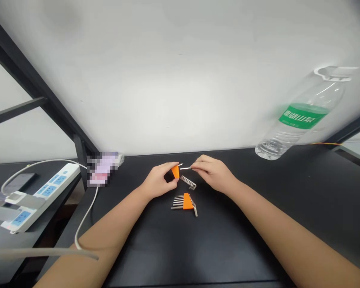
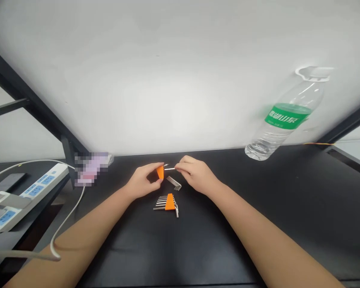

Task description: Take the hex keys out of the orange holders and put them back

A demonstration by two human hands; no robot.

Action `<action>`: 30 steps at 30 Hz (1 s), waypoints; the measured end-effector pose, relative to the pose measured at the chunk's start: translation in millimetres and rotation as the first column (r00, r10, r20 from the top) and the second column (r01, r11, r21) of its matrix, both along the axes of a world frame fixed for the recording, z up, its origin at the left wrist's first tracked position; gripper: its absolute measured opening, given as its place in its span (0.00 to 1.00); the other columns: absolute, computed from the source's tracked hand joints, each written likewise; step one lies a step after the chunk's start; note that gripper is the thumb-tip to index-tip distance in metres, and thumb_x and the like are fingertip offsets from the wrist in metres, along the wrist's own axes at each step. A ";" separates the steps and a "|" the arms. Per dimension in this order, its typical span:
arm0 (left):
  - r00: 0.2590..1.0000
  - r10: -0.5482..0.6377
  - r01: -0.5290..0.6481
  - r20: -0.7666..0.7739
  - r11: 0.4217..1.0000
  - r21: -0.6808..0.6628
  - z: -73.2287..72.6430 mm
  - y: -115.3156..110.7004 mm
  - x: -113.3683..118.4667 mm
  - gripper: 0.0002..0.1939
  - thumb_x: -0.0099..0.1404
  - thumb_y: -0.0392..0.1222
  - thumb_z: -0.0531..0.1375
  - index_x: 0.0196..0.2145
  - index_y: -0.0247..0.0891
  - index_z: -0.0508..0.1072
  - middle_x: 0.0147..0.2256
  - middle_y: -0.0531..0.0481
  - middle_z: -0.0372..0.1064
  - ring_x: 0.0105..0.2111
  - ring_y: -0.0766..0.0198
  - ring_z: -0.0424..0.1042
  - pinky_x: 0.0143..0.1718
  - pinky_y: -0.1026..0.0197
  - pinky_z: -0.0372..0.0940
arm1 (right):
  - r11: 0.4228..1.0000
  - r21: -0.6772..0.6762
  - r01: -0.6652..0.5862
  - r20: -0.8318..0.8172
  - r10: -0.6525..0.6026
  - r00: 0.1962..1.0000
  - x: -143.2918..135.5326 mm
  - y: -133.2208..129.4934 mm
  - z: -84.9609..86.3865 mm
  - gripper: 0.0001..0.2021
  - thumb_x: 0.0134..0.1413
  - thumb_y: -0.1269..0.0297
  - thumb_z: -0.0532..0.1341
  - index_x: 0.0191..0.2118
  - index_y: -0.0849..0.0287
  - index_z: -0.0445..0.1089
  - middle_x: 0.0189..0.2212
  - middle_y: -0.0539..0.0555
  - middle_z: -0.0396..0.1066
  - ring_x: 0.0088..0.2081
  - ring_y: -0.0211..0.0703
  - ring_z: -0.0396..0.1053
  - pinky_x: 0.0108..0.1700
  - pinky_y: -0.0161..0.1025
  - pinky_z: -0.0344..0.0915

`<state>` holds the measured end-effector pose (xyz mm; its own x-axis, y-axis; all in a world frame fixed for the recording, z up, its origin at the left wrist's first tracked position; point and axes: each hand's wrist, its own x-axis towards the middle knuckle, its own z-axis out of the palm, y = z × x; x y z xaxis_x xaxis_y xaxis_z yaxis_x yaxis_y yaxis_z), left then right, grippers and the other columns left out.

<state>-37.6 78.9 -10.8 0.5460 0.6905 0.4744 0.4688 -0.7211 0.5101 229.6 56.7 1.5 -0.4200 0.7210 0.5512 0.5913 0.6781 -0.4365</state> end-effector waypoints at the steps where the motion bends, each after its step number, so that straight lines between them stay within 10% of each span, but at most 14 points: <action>1: 1.000 -0.009 0.009 -0.004 1.000 -0.002 0.5 -0.2 -0.1 0.28 0.62 0.39 0.64 0.60 0.43 0.70 0.57 0.48 0.73 0.55 0.56 0.75 0.61 0.53 0.69 | 1.000 0.006 -0.007 0.007 0.007 1.000 0.1 0.4 -0.6 0.12 0.67 0.69 0.57 0.46 0.52 0.78 0.41 0.54 0.74 0.38 0.41 0.73 0.41 0.40 0.70; 12: 0.992 -0.059 0.060 -0.115 0.998 0.011 2.0 -5.1 1.9 0.29 0.62 0.41 0.64 0.60 0.43 0.70 0.57 0.46 0.73 0.53 0.54 0.75 0.59 0.51 0.70 | 1.000 0.021 -0.014 0.093 0.012 0.996 -9.9 -4.8 -1.0 0.11 0.66 0.69 0.57 0.45 0.53 0.77 0.42 0.55 0.71 0.37 0.40 0.72 0.38 0.38 0.69; 22: 0.993 -0.055 0.050 -0.102 0.997 -0.054 7.1 -8.8 5.8 0.29 0.61 0.40 0.64 0.60 0.45 0.68 0.50 0.49 0.77 0.47 0.57 0.78 0.51 0.55 0.73 | 0.967 -0.222 -0.126 -0.196 0.082 0.977 -35.0 -11.1 -5.4 0.13 0.61 0.74 0.57 0.49 0.54 0.68 0.45 0.56 0.67 0.40 0.43 0.71 0.43 0.44 0.73; 30: 1.000 -0.006 0.007 0.024 0.999 -0.046 3.5 -10.0 6.5 0.30 0.62 0.40 0.64 0.61 0.45 0.66 0.56 0.48 0.72 0.52 0.57 0.76 0.56 0.55 0.72 | 0.992 -0.129 0.015 -0.229 -0.044 0.972 -36.8 -7.3 -15.3 0.14 0.65 0.69 0.58 0.54 0.52 0.72 0.46 0.56 0.71 0.46 0.47 0.72 0.49 0.47 0.72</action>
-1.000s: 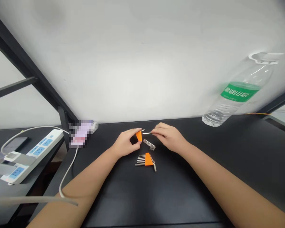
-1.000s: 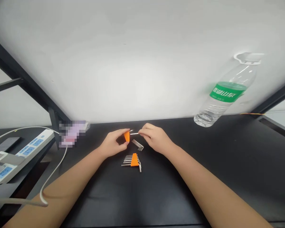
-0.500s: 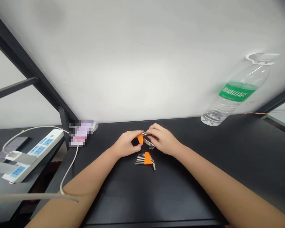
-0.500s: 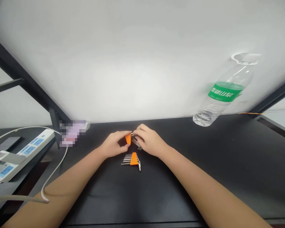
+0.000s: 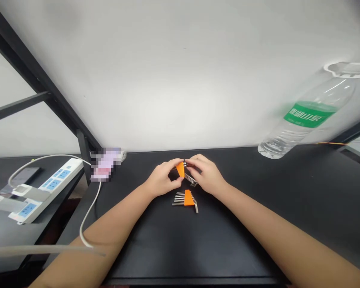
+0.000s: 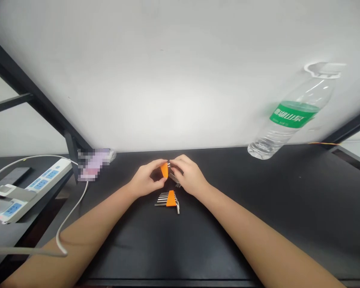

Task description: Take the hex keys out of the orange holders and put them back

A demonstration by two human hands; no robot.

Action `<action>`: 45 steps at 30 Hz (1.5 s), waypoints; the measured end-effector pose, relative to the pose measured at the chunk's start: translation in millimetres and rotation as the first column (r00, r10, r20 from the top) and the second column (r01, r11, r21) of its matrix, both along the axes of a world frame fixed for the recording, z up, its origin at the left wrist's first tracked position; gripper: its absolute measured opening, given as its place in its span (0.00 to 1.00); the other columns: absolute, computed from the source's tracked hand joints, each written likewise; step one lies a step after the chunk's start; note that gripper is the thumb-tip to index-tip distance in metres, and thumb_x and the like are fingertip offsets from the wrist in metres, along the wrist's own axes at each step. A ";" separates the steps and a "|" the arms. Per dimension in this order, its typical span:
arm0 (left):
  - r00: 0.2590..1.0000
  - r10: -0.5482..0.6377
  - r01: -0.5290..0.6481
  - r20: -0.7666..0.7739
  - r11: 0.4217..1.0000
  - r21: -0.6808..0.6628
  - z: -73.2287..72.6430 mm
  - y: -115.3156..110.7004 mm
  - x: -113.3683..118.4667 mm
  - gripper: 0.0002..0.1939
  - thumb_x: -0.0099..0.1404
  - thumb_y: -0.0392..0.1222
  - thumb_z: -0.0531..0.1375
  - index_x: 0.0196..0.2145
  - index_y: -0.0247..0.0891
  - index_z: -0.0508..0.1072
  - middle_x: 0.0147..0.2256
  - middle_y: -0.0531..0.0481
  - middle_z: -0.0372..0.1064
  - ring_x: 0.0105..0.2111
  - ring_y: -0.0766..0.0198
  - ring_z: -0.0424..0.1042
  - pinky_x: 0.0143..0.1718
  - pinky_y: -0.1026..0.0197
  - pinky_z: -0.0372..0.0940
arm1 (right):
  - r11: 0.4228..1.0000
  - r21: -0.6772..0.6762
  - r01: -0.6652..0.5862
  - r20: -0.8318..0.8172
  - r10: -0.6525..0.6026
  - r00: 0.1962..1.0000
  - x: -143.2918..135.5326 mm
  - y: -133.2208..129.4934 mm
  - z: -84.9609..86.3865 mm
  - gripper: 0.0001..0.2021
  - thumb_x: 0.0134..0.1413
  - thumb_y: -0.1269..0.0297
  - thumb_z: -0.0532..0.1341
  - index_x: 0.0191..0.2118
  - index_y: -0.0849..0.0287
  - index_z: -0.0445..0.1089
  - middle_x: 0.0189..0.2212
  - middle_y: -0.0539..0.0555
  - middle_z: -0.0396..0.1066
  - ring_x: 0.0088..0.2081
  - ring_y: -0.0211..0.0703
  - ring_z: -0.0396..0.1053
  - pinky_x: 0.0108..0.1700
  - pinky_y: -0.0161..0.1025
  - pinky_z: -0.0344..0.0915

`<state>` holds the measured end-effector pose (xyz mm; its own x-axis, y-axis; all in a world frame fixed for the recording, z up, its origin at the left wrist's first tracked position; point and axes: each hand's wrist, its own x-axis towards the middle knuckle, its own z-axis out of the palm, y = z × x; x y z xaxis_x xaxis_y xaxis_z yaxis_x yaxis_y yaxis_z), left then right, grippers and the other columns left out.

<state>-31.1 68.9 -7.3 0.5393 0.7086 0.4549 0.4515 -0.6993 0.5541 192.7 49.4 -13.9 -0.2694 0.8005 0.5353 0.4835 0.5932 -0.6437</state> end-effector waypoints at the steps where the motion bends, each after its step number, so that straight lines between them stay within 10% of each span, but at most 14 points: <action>1: 1.000 -0.012 0.012 0.006 1.000 -0.017 -0.1 -0.4 0.6 0.29 0.62 0.40 0.64 0.60 0.45 0.65 0.56 0.49 0.73 0.51 0.57 0.76 0.56 0.55 0.72 | 1.000 -0.002 -0.012 -0.003 0.012 1.000 -0.4 0.1 -0.5 0.14 0.66 0.69 0.58 0.54 0.52 0.73 0.46 0.56 0.71 0.46 0.47 0.72 0.48 0.46 0.72; 8: 1.000 -0.013 0.015 0.010 0.992 -0.129 -0.5 2.3 0.7 0.27 0.62 0.39 0.64 0.57 0.45 0.64 0.52 0.48 0.74 0.53 0.57 0.76 0.55 0.54 0.73 | 0.995 -0.092 -0.047 0.163 0.062 0.985 10.1 3.9 1.0 0.18 0.64 0.70 0.59 0.57 0.52 0.71 0.49 0.57 0.72 0.44 0.46 0.73 0.48 0.46 0.72; 20: 0.995 0.087 -0.081 0.042 0.989 -0.127 -5.2 4.7 -1.3 0.26 0.60 0.39 0.65 0.54 0.44 0.63 0.48 0.48 0.75 0.47 0.57 0.78 0.51 0.53 0.74 | 0.988 -0.133 0.078 0.596 0.017 0.802 24.0 -1.8 9.7 0.06 0.59 0.72 0.61 0.32 0.56 0.71 0.32 0.53 0.72 0.33 0.42 0.69 0.34 0.38 0.61; 36: 0.999 0.042 -0.044 -0.022 0.992 -0.121 -2.9 3.1 -0.3 0.24 0.61 0.40 0.65 0.54 0.44 0.65 0.48 0.48 0.75 0.46 0.57 0.78 0.50 0.54 0.74 | 0.960 -0.191 0.205 0.659 -0.030 0.751 34.9 -5.4 14.9 0.08 0.47 0.75 0.63 0.26 0.56 0.66 0.27 0.53 0.70 0.26 0.41 0.65 0.26 0.38 0.54; 45: 0.998 0.043 -0.047 -0.034 0.994 -0.100 -2.8 2.5 -0.2 0.25 0.60 0.40 0.65 0.54 0.45 0.64 0.48 0.49 0.74 0.45 0.58 0.78 0.49 0.56 0.74 | 0.999 -0.049 -0.005 0.295 0.020 0.955 28.7 -3.4 17.7 0.09 0.63 0.71 0.56 0.42 0.54 0.74 0.39 0.55 0.73 0.36 0.43 0.71 0.40 0.41 0.68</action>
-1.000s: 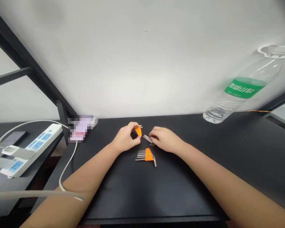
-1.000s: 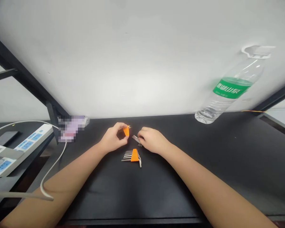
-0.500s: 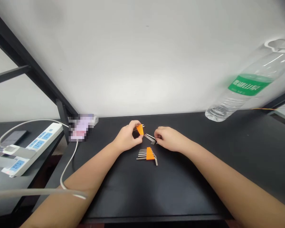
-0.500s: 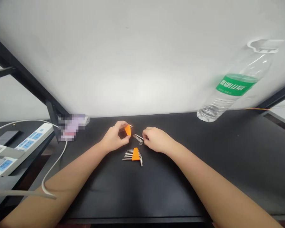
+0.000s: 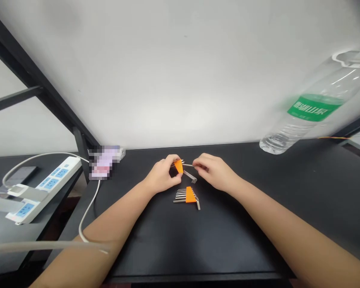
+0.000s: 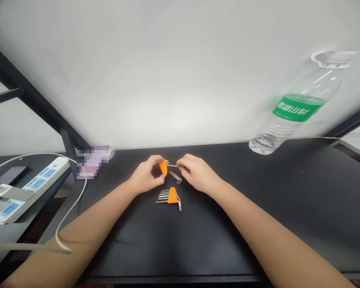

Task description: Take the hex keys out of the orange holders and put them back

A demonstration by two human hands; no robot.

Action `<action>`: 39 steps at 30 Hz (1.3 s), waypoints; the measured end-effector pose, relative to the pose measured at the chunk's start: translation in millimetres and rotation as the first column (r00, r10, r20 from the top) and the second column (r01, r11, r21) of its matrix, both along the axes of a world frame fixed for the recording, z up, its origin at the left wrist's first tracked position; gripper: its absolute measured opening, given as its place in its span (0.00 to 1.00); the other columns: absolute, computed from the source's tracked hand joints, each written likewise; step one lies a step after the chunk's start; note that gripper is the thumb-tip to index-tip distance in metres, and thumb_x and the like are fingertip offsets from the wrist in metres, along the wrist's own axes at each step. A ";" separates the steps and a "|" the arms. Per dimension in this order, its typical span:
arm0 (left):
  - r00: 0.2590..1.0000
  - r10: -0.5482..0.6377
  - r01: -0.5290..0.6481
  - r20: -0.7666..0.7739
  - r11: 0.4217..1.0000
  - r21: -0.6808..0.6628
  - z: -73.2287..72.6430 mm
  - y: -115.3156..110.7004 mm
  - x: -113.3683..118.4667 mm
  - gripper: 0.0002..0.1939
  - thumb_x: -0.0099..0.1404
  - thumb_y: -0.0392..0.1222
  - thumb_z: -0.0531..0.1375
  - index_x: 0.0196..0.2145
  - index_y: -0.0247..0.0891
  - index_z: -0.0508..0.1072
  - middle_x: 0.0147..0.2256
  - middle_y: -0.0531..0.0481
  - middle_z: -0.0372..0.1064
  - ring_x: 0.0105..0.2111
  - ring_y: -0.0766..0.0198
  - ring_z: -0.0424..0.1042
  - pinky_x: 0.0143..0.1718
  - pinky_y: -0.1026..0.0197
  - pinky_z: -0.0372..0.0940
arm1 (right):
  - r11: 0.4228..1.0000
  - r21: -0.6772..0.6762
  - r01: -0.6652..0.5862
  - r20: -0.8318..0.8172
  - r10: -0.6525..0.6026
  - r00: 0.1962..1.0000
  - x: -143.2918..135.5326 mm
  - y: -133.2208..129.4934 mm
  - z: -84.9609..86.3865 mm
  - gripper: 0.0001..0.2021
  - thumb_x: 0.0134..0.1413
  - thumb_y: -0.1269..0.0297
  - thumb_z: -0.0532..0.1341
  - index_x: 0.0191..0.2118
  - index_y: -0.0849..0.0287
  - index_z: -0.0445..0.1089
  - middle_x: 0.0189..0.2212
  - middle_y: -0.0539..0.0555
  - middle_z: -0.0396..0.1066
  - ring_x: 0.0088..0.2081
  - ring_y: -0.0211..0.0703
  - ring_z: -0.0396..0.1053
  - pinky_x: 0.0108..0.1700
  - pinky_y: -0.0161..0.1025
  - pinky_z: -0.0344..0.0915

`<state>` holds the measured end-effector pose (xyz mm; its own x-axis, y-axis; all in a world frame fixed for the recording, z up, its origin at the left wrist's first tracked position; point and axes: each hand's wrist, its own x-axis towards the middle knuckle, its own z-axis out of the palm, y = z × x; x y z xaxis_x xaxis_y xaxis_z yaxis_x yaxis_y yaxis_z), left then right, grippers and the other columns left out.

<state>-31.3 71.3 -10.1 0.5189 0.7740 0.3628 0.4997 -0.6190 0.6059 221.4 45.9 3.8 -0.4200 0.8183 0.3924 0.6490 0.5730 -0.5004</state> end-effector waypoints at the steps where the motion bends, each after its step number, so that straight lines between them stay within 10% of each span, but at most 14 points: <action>1: 1.000 0.000 0.000 -0.001 1.000 0.001 0.3 -0.2 -0.2 0.25 0.60 0.40 0.65 0.54 0.45 0.64 0.48 0.49 0.74 0.45 0.58 0.78 0.49 0.56 0.74 | 1.000 0.014 -0.008 -0.016 0.008 1.000 0.2 0.5 -0.9 0.10 0.64 0.70 0.56 0.43 0.54 0.74 0.40 0.55 0.73 0.38 0.44 0.71 0.41 0.42 0.69; 39: 0.969 -0.111 0.128 -0.223 0.990 0.065 18.7 -10.1 4.6 0.21 0.62 0.41 0.63 0.52 0.44 0.67 0.37 0.53 0.74 0.36 0.60 0.73 0.44 0.56 0.69 | 0.992 -0.020 -0.122 0.006 0.122 0.993 -10.6 -5.5 -2.6 0.11 0.67 0.70 0.54 0.44 0.53 0.74 0.42 0.55 0.69 0.39 0.43 0.70 0.42 0.41 0.69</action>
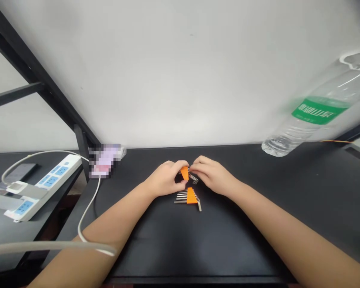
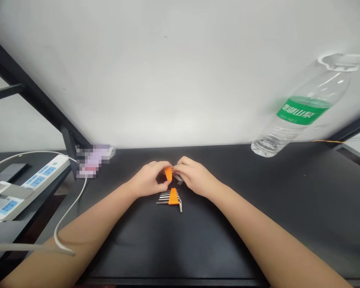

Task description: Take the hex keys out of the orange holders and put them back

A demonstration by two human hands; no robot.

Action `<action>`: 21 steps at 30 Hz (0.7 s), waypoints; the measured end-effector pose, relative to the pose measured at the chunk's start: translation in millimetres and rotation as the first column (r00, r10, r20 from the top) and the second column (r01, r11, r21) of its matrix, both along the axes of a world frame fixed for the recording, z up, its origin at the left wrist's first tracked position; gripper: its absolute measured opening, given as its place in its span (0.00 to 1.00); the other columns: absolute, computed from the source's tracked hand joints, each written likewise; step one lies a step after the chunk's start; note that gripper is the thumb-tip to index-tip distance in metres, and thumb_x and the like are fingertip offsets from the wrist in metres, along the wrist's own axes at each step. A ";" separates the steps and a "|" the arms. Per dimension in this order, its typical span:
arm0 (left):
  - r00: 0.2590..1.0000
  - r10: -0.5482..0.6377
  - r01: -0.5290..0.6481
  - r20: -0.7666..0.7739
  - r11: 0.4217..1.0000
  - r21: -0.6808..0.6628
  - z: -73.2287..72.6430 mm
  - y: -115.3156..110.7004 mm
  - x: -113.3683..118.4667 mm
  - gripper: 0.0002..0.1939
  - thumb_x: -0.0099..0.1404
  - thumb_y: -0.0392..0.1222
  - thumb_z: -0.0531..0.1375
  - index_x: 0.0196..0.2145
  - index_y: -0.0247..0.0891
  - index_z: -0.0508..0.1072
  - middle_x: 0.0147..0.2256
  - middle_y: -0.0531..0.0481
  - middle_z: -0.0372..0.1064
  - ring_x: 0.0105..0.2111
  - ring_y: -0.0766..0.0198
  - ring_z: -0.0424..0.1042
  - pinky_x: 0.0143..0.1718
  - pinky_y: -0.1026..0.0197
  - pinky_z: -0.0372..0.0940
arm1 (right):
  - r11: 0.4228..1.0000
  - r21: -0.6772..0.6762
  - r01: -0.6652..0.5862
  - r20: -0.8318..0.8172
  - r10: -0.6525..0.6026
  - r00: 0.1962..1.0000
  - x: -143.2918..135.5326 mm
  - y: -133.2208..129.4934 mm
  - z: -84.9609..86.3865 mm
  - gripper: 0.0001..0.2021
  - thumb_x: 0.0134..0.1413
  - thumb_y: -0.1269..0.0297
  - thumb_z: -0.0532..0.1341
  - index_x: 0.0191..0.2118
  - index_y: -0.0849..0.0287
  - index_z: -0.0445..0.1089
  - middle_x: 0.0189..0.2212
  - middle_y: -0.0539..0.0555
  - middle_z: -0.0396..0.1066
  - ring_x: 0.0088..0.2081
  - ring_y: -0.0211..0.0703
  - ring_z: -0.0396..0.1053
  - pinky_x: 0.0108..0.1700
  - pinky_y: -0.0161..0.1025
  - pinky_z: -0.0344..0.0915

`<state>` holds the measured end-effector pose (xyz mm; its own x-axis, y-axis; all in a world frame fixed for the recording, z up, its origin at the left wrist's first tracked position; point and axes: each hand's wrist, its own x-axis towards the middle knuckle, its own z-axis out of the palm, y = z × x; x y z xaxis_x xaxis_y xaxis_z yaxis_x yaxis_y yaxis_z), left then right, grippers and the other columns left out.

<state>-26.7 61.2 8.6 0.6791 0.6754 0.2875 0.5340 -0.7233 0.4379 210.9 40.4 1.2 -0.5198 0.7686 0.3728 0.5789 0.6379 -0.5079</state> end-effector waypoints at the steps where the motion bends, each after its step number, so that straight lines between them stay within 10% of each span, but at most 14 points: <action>1: 1.000 -0.007 0.007 0.000 1.000 0.001 0.6 -0.8 0.9 0.20 0.62 0.41 0.63 0.51 0.43 0.67 0.36 0.53 0.74 0.36 0.60 0.73 0.44 0.57 0.69 | 1.000 -0.017 -0.008 -0.020 0.008 1.000 -4.4 -1.2 0.6 0.10 0.67 0.70 0.54 0.43 0.53 0.73 0.42 0.55 0.69 0.40 0.42 0.70 0.43 0.41 0.69; 21: 0.997 0.071 -0.072 0.010 0.996 0.057 -9.4 6.9 -1.5 0.21 0.63 0.40 0.62 0.55 0.43 0.69 0.47 0.50 0.76 0.44 0.58 0.77 0.52 0.54 0.68 | 0.966 -0.111 0.235 0.401 -0.172 0.900 11.9 5.4 -2.7 0.06 0.52 0.75 0.60 0.28 0.57 0.69 0.31 0.54 0.70 0.30 0.43 0.68 0.32 0.39 0.60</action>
